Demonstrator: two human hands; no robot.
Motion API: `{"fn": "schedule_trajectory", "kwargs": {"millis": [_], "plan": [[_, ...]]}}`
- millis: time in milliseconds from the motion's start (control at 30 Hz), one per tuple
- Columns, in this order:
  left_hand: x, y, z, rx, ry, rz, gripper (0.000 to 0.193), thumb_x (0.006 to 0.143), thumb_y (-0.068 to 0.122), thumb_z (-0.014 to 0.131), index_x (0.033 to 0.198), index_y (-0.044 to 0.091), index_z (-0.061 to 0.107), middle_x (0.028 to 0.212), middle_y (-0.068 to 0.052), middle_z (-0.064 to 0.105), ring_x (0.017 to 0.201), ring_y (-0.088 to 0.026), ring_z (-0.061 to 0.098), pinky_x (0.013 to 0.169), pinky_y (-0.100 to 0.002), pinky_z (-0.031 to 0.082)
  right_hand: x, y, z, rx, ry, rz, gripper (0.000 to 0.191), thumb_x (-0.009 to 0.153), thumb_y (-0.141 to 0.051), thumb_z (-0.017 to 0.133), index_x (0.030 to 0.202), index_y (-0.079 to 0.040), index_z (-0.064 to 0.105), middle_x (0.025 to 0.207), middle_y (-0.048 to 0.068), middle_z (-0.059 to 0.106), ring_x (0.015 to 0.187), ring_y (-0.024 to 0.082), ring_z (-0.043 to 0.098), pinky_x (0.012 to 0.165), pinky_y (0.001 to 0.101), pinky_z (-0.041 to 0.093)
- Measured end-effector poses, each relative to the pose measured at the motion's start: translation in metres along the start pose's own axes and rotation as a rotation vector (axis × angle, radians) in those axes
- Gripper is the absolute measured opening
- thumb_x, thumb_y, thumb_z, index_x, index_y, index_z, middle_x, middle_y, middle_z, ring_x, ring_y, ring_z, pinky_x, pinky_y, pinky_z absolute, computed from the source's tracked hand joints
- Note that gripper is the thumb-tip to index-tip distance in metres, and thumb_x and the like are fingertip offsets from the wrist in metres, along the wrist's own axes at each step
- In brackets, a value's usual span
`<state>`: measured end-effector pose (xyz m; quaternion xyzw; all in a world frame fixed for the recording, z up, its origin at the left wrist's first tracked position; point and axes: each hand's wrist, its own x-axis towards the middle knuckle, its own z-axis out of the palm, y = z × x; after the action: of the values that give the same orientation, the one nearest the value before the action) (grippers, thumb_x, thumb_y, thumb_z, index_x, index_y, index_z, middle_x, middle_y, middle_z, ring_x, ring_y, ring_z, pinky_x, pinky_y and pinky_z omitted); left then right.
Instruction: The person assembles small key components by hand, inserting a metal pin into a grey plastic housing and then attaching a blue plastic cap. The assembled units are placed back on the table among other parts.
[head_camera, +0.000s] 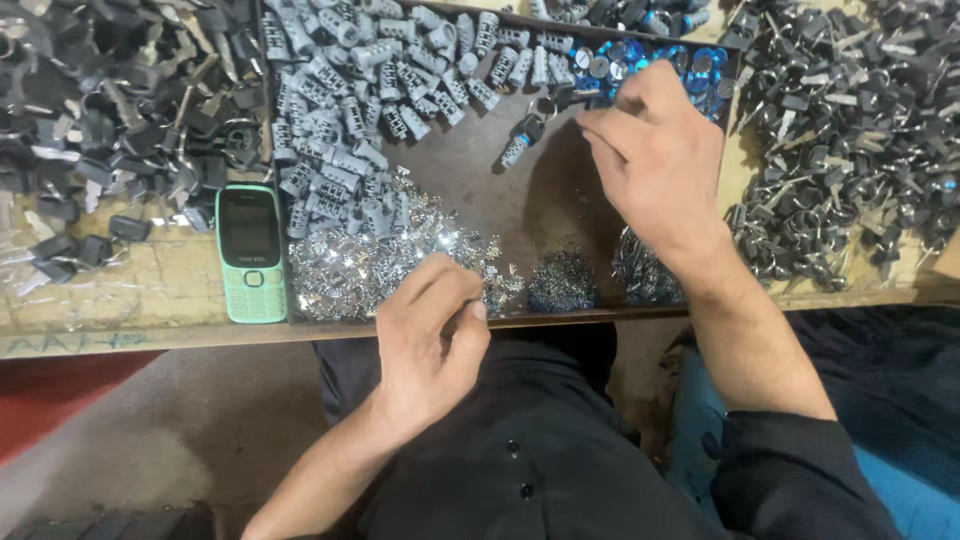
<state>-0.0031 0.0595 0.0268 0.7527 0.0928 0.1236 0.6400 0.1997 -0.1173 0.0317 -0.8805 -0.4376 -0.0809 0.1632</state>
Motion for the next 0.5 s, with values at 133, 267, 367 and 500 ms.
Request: {"fn": "schedule_trajectory", "kwargs": {"millis": [133, 267, 367, 500], "plan": [[-0.001, -0.002, -0.005, -0.073, -0.013, 0.055, 0.007, 0.090, -0.004, 0.065, 0.096, -0.001, 0.063, 0.090, -0.009, 0.057, 0.067, -0.016, 0.054, 0.061, -0.028, 0.044, -0.017, -0.031, -0.016, 0.279, -0.011, 0.215, 0.012, 0.098, 0.006, 0.075, 0.105, -0.003, 0.073, 0.090, 0.007, 0.063, 0.074, 0.016, 0.060, 0.061, 0.0283, 0.047], [0.001, -0.006, -0.005, -0.126, -0.092, 0.171, 0.010, 0.094, 0.000, 0.071, 0.102, 0.001, 0.064, 0.099, -0.009, 0.062, 0.077, -0.018, 0.061, 0.067, -0.029, 0.049, -0.057, -0.072, -0.025, 1.086, -0.156, 0.333, 0.021, 0.089, 0.011, 0.067, 0.109, 0.003, 0.070, 0.107, 0.012, 0.070, 0.096, 0.014, 0.070, 0.085, 0.0263, 0.057], [0.000, -0.007, 0.002, -0.120, -0.135, 0.190, 0.012, 0.092, -0.001, 0.073, 0.102, 0.001, 0.065, 0.099, -0.010, 0.063, 0.079, -0.021, 0.062, 0.068, -0.030, 0.049, -0.076, -0.088, -0.014, 1.469, -0.116, 0.570, 0.023, 0.090, 0.014, 0.066, 0.111, 0.006, 0.070, 0.111, 0.014, 0.069, 0.097, 0.016, 0.070, 0.085, 0.0273, 0.058], [-0.001, -0.007, 0.011, -0.094, -0.140, 0.256, 0.017, 0.089, -0.003, 0.075, 0.102, 0.002, 0.064, 0.101, -0.010, 0.064, 0.086, -0.025, 0.064, 0.074, -0.034, 0.051, -0.094, -0.093, -0.011, 1.503, -0.038, 0.672, 0.031, 0.090, 0.014, 0.066, 0.120, 0.007, 0.066, 0.112, 0.014, 0.066, 0.101, 0.016, 0.067, 0.090, 0.0273, 0.055]]}}
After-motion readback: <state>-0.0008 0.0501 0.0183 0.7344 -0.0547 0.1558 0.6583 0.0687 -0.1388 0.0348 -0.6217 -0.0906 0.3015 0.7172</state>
